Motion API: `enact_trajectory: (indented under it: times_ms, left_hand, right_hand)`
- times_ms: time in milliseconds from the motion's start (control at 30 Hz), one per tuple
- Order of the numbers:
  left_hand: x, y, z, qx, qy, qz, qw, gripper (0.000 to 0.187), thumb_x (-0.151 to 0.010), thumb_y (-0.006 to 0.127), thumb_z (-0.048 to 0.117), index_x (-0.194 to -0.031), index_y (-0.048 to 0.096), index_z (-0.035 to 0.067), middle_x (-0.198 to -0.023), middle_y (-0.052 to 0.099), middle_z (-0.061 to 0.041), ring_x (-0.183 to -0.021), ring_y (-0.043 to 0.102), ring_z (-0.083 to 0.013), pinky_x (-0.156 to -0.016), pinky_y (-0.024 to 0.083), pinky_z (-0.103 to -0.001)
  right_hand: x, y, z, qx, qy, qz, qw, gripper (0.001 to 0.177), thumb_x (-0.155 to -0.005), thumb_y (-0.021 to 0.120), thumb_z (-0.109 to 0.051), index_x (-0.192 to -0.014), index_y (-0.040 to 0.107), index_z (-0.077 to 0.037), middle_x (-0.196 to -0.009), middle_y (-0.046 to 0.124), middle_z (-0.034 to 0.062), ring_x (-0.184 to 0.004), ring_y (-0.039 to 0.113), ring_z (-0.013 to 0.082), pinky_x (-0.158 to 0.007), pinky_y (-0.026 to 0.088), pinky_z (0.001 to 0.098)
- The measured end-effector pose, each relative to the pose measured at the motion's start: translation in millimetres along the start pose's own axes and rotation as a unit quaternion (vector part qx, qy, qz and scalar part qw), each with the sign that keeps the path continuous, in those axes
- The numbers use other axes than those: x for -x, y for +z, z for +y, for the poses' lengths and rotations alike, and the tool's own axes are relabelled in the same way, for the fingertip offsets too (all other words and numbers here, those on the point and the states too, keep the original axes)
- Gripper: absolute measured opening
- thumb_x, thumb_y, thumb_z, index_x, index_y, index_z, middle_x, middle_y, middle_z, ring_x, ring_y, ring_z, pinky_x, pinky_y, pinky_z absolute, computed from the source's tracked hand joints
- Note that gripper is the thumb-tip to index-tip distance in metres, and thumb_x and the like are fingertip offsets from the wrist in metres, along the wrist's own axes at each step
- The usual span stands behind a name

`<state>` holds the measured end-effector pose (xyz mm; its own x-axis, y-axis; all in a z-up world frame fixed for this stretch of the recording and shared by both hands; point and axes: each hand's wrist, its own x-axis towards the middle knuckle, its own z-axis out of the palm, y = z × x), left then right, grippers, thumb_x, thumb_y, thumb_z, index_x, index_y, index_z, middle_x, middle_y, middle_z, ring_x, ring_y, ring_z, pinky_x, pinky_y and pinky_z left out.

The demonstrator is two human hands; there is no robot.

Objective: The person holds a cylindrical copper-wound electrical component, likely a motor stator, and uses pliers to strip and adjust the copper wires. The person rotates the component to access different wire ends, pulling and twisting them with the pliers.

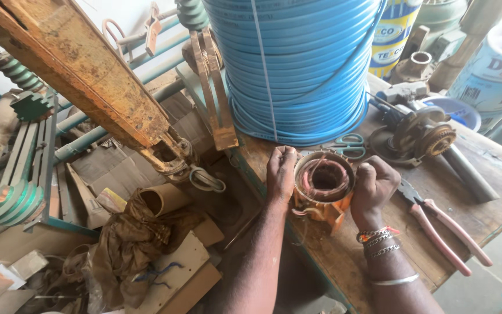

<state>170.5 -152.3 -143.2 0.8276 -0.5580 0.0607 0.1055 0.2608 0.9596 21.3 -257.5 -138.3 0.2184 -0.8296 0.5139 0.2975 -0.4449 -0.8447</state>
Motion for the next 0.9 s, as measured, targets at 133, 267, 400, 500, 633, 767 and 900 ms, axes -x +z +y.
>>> enact_trajectory:
  times_ms: [133,267,400,500,633,767,900]
  left_hand:
    - [28,5,51,-0.153,0.149,0.007,0.977,0.027,-0.105,0.053,0.028,-0.109,0.067,0.006,-0.105,0.068,-0.006,-0.102,0.064,-0.0154,-0.092,0.053,-0.034]
    - [85,0,102,-0.357,0.342,-0.022,0.869,0.029,-0.093,0.069,0.031,-0.098,0.077,0.003,-0.106,0.069,-0.014,-0.103,0.064,-0.0268,-0.091,0.051,-0.04]
    - [88,8,101,-0.349,0.323,-0.072,0.877,0.021,-0.085,0.08,0.021,-0.092,0.075,0.002,-0.101,0.076,-0.013,-0.101,0.071,-0.0226,-0.089,0.056,-0.036]
    - [79,3,83,-0.225,0.165,-0.044,0.959,0.012,-0.087,0.08,0.014,-0.091,0.077,0.004,-0.088,0.08,-0.008,-0.084,0.075,-0.0163,-0.077,0.059,-0.032]
    - [75,-2,62,-0.011,0.127,-0.067,0.99,0.014,-0.09,0.08,0.016,-0.088,0.075,0.003,-0.095,0.078,-0.011,-0.097,0.073,-0.0148,-0.087,0.058,-0.03]
    - [80,-4,71,-0.121,0.211,-0.06,0.968,0.016,-0.089,0.081,0.018,-0.092,0.077,0.003,-0.104,0.078,-0.012,-0.102,0.074,-0.0225,-0.092,0.058,-0.036]
    - [95,-2,93,-0.424,0.434,0.0,0.795,0.023,-0.085,0.079,0.027,-0.094,0.075,0.006,-0.117,0.076,-0.011,-0.125,0.064,-0.0403,-0.105,0.05,-0.046]
  right_hand:
    - [-3,0,-1,-0.043,-0.021,0.029,0.998,0.026,-0.095,0.056,-0.016,-0.073,0.057,-0.003,-0.066,0.052,-0.0012,-0.06,0.049,0.0089,-0.055,0.04,0.0255]
    - [-9,-2,-5,-0.071,0.024,0.043,0.996,0.028,-0.098,0.057,-0.019,-0.076,0.059,-0.004,-0.065,0.054,-0.0004,-0.057,0.05,0.009,-0.054,0.044,0.0269]
    - [-2,2,-7,-0.019,0.004,0.014,1.0,0.027,-0.1,0.06,-0.016,-0.077,0.06,-0.001,-0.067,0.055,0.0001,-0.06,0.049,0.0078,-0.054,0.037,0.0262]
    - [-2,4,-9,-0.022,0.003,0.009,1.0,0.028,-0.101,0.061,-0.014,-0.077,0.058,-0.001,-0.068,0.056,-0.0005,-0.062,0.049,0.0065,-0.056,0.038,0.0256]
    - [-2,3,-11,-0.002,-0.001,0.015,1.0,0.028,-0.1,0.061,-0.012,-0.075,0.057,-0.001,-0.067,0.056,-0.0005,-0.063,0.049,0.0067,-0.057,0.039,0.0259]
    - [0,7,-12,-0.005,0.02,0.012,1.0,0.028,-0.101,0.06,-0.012,-0.075,0.058,-0.001,-0.067,0.056,-0.0005,-0.063,0.048,0.0067,-0.057,0.039,0.0263]
    - [0,3,-15,0.017,0.033,0.014,0.999,0.028,-0.1,0.06,-0.013,-0.076,0.061,0.0,-0.067,0.058,0.0003,-0.062,0.049,0.0073,-0.057,0.039,0.0266]
